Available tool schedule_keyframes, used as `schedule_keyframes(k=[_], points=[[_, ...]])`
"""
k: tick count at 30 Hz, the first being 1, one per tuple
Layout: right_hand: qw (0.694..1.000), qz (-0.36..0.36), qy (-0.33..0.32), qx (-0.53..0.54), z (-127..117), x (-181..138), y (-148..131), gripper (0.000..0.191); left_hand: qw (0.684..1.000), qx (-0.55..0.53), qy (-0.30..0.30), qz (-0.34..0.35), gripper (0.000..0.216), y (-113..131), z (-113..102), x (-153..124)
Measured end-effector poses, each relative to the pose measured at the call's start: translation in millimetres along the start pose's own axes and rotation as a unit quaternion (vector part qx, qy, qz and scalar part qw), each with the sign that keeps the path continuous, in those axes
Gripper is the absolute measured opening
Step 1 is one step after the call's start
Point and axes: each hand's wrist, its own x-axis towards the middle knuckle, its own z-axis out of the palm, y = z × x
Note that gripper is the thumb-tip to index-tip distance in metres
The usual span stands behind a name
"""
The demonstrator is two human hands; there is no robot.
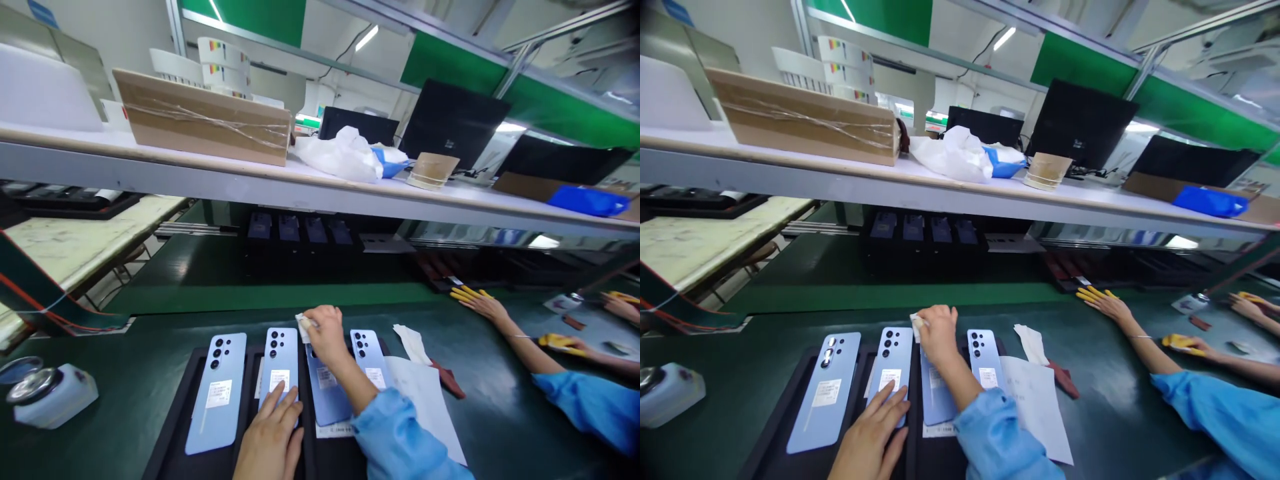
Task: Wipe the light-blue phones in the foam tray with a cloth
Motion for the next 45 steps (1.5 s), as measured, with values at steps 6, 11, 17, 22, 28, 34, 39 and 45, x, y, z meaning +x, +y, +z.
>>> schedule_keyframes(k=[6, 11, 17, 22, 28, 34, 39, 45], points=[[0.998, 0.028, 0.042, 0.046, -80, -69, 58, 0.02, 0.999, 0.012, 0.031, 0.028, 0.032, 8, 4, 0], [0.993, 0.072, 0.047, 0.08, -90, -95, 77, 0.017, 0.996, 0.001, -0.084, 0.035, 0.036, 47, 10, 17], [0.996, -0.026, -0.08, 0.0, -43, -47, 26, 0.012, 0.956, -0.12, -0.268, 0.003, 0.061, 73, 28, 35], [0.982, -0.082, -0.169, -0.024, -18, -27, 17, 0.015, 0.974, -0.08, -0.2, 0.073, 0.056, 55, 55, 26], [0.983, -0.062, -0.166, -0.039, -38, -41, 47, 0.021, 0.989, -0.001, -0.039, 0.143, 0.038, 50, 66, 22], [0.984, -0.051, -0.157, -0.068, -43, -62, 51, 0.018, 0.993, 0.029, 0.033, 0.114, 0.016, 54, 68, 25], [0.981, -0.083, -0.169, -0.052, -26, -49, 38, 0.019, 0.993, 0.009, 0.031, 0.116, 0.022, 53, 65, 26], [0.984, -0.055, -0.161, -0.057, -18, -15, 43, 0.01, 0.993, -0.004, 0.023, 0.117, 0.031, 54, 67, 26]])
